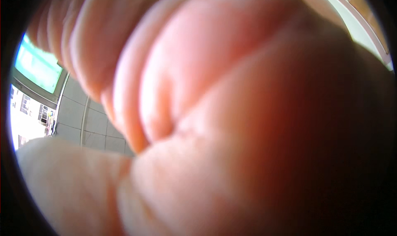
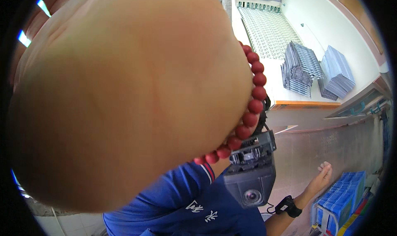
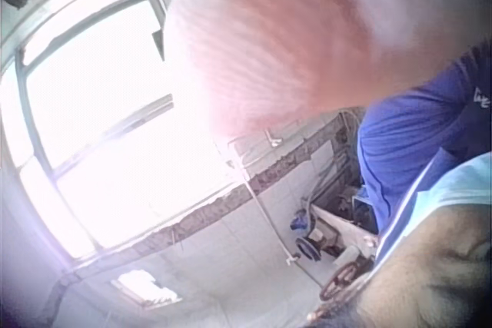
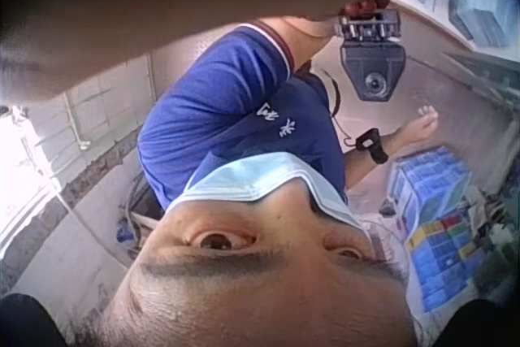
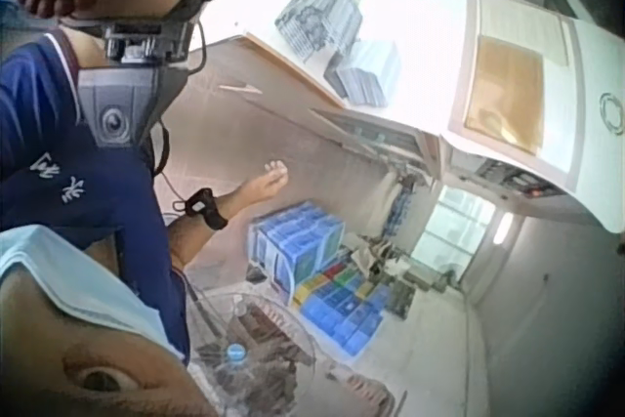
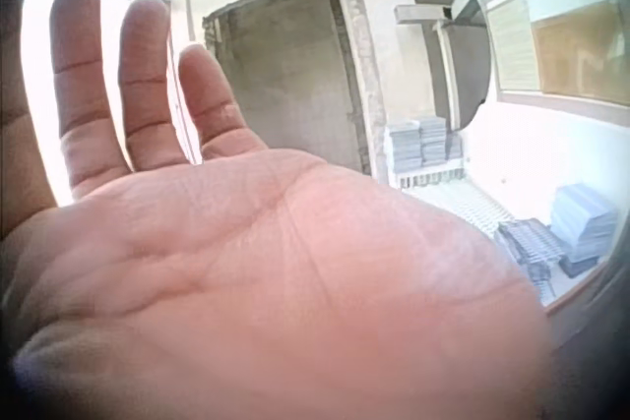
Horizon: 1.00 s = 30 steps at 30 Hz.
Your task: The person is loading circuit boards into a manufacturing machine or testing station.
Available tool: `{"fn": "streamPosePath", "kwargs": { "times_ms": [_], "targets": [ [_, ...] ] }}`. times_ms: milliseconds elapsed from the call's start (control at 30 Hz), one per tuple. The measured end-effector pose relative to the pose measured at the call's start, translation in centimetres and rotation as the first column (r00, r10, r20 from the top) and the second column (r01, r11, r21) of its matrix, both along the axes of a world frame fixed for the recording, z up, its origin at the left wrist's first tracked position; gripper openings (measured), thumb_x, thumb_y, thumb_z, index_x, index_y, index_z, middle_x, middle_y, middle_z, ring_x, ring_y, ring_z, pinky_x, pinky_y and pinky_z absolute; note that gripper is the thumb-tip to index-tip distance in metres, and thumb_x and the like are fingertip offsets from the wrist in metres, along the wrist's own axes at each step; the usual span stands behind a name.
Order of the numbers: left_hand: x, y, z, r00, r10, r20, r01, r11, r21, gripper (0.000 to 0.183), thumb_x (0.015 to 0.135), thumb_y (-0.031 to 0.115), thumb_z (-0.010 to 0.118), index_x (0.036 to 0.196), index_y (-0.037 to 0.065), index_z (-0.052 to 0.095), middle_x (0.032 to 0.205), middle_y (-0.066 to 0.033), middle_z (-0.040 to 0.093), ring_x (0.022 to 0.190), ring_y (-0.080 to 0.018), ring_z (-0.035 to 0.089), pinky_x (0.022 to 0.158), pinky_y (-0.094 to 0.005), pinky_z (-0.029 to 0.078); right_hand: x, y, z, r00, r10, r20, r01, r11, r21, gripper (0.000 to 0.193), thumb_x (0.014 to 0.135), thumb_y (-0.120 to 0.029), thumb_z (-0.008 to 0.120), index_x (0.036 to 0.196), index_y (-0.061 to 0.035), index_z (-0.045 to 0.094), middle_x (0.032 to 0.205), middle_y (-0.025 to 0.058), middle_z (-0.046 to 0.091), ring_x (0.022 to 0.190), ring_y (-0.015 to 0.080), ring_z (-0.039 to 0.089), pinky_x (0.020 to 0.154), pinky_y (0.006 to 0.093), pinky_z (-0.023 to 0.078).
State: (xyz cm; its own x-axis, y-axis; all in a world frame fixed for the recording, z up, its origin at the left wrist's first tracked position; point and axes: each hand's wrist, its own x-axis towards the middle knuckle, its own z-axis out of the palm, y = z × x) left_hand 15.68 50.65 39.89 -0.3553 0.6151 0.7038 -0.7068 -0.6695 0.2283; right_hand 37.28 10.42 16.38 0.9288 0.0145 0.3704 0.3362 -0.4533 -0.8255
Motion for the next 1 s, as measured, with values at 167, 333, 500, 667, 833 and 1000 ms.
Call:
{"fn": "streamPosePath", "kwargs": {
  "times_ms": [167, 333, 500, 667, 833, 1000],
  "targets": [
    [1.6, -0.9, -0.1, 0.996, -0.081, 0.031, 0.082, 0.996, -0.026, 0.043, 0.091, 0.035, 0.034, 0.1, -0.003, 0.053, 0.091, -0.0121, 0.056, 0.082, -0.0237, 0.054, 0.076, -0.0365, 0.041, -0.5, -0.2, -0.6, 1.0, -0.012, 0.009, 0.012, 1.0, 0.023, 0.036, 0.095, -0.029, 0.04, 0.098, 0.0017, 0.058, 0.087, 0.0084, 0.059, 0.079, 0.0159, 0.054, 0.074, 0.0281, 0.043],
    [2.7, -1.0, 0.2, 0.984, -0.162, 0.068, 0.165, 0.986, -0.031, 0.045, 0.091, 0.036, 0.033, 0.099, -0.003, 0.054, 0.092, -0.0122, 0.057, 0.082, -0.024, 0.054, 0.077, -0.0369, 0.041, -0.5, -1.9, -1.4, 1.0, -0.029, -0.01, 0.029, 1.0, 0.005, 0.039, 0.095, -0.031, 0.039, 0.098, 0.0022, 0.059, 0.09, 0.0104, 0.06, 0.08, 0.0178, 0.056, 0.074, 0.0289, 0.044],
    [2.9, -1.2, 0.9, 0.972, -0.215, 0.091, 0.219, 0.975, -0.042, 0.046, 0.091, 0.038, 0.032, 0.099, -0.002, 0.054, 0.092, -0.0122, 0.057, 0.083, -0.0244, 0.054, 0.078, -0.0373, 0.041, -1.4, -0.6, -0.9, 0.995, -0.054, -0.079, 0.052, 0.998, -0.017, 0.04, 0.094, -0.034, 0.039, 0.097, 0.0016, 0.059, 0.088, 0.0088, 0.06, 0.079, 0.0168, 0.055, 0.073, 0.0284, 0.043],
    [3.3, -0.7, 1.9, 0.955, -0.267, 0.133, 0.273, 0.961, -0.033, 0.048, 0.091, 0.039, 0.031, 0.099, -0.002, 0.055, 0.092, -0.0123, 0.057, 0.084, -0.0247, 0.054, 0.079, -0.0377, 0.04, -1.6, -0.9, -1.5, 0.994, -0.08, -0.075, 0.082, 0.996, 0.021, 0.04, 0.094, -0.033, 0.039, 0.096, 0.0014, 0.059, 0.086, 0.0073, 0.059, 0.079, 0.0159, 0.054, 0.073, 0.0281, 0.043],
    [4.1, 0.0, 2.5, 0.926, -0.339, 0.164, 0.347, 0.938, -0.018, 0.049, 0.091, 0.04, 0.03, 0.098, -0.001, 0.055, 0.092, -0.0123, 0.058, 0.084, -0.0251, 0.054, 0.08, -0.0381, 0.04, -2.3, -1.1, -0.6, 0.998, -0.04, -0.056, 0.035, 0.995, -0.092, 0.039, 0.095, -0.031, 0.039, 0.092, 0.0012, 0.06, 0.085, 0.0079, 0.059, 0.078, 0.0158, 0.054, 0.072, 0.029, 0.044],
    [5.3, 0.2, 3.1, 0.9, -0.4, 0.175, 0.409, 0.913, -0.015, 0.051, 0.091, 0.042, 0.03, 0.098, -0.001, 0.056, 0.092, -0.0124, 0.058, 0.085, -0.0254, 0.054, 0.08, -0.0385, 0.04, -2.3, 0.4, -0.6, 0.992, -0.097, -0.084, 0.093, 0.994, -0.056, 0.039, 0.094, -0.031, 0.04, 0.092, 0.0027, 0.06, 0.084, 0.0097, 0.059, 0.075, 0.0173, 0.055, 0.07, 0.0289, 0.046]
  ]
}}
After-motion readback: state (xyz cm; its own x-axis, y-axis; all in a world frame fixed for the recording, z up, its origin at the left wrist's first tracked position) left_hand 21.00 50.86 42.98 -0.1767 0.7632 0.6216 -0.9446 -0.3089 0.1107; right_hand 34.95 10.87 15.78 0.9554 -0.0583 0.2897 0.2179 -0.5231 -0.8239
